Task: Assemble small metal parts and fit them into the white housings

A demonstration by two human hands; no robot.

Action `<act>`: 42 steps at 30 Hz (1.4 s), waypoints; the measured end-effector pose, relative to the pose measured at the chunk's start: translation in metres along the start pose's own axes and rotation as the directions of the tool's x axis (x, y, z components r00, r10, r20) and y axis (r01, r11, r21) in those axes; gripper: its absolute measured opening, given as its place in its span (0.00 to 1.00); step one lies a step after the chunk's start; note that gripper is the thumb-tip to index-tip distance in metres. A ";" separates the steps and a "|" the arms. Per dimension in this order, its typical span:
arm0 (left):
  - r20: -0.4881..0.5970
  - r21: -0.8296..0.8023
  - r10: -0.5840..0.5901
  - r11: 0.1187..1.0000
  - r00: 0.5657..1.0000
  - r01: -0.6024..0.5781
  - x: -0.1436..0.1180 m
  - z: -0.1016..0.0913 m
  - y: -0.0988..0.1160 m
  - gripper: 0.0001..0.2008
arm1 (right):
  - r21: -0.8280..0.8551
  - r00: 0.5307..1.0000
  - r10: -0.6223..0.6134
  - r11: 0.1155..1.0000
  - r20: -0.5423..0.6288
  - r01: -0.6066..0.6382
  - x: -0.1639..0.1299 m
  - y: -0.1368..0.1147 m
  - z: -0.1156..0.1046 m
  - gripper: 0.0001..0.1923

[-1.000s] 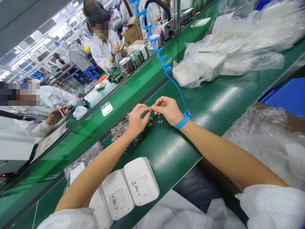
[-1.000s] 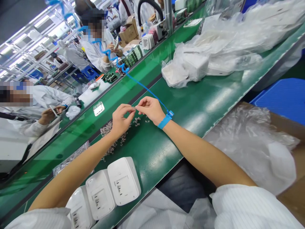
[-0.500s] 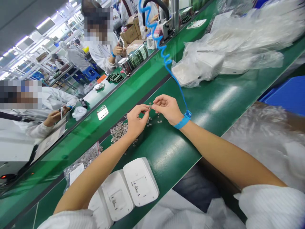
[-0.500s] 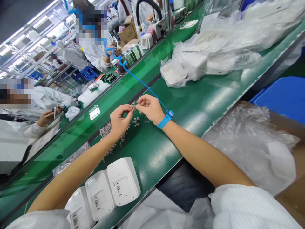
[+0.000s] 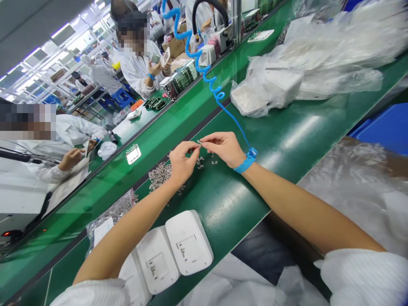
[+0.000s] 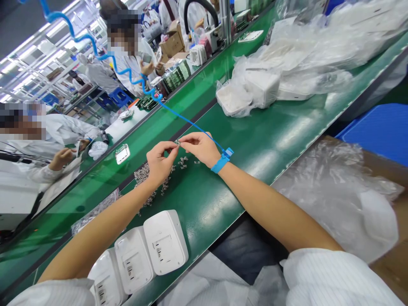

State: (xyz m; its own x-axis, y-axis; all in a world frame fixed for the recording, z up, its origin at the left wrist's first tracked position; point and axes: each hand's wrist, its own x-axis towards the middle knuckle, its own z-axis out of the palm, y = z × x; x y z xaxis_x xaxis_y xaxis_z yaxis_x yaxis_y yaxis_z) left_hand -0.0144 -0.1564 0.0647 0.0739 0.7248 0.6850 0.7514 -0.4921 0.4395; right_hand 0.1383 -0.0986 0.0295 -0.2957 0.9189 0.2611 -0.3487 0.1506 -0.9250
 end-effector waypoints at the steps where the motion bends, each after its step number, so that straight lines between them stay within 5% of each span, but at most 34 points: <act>1: -0.007 0.012 -0.008 1.000 1.000 0.008 -0.001 0.000 0.001 0.03 | -0.008 1.000 -0.016 1.000 0.004 0.017 0.000 0.000 0.000 0.10; 6: -0.009 0.066 0.073 0.995 0.997 -0.072 -0.002 -0.001 -0.002 0.04 | 0.080 0.999 -0.003 0.997 0.034 0.000 0.000 0.001 0.000 0.15; 10: 0.110 0.072 0.266 0.959 0.958 -0.275 0.003 -0.006 -0.009 0.05 | 0.149 0.994 0.047 0.987 0.103 -0.062 0.003 0.002 -0.005 0.17; 13: 0.170 0.010 0.307 0.950 0.936 -0.313 0.008 -0.010 -0.010 0.06 | 0.194 0.983 0.068 0.976 0.170 -0.102 0.004 0.001 -0.008 0.16; 26: 0.128 -0.249 -0.035 0.966 0.991 0.066 0.007 -0.013 -0.010 0.04 | 0.147 0.983 0.035 0.987 0.179 -0.062 0.000 -0.007 -0.004 0.08; 31: 0.131 -0.228 -0.069 0.969 0.989 0.098 0.007 -0.013 -0.008 0.04 | 0.043 0.981 -0.008 0.999 0.196 0.000 -0.002 -0.008 -0.003 0.13; 38: 0.159 -0.214 -0.260 0.933 0.952 0.291 0.007 -0.013 -0.001 0.03 | -0.024 0.981 -0.134 0.990 0.143 0.139 0.000 -0.003 -0.005 0.13; 42: 0.212 -0.136 -0.246 0.951 0.946 0.278 0.009 -0.010 0.002 0.04 | -0.145 0.975 -0.186 0.968 0.124 0.203 -0.001 -0.006 -0.005 0.09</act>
State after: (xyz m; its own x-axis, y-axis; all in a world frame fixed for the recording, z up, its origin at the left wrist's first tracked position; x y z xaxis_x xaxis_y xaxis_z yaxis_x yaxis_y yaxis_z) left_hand -0.0186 -0.1559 0.0781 0.0242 0.9087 0.4167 0.6462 -0.3323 0.6871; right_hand 0.1448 -0.0981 0.0332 -0.3338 0.8226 0.4604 -0.2690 0.3849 -0.8829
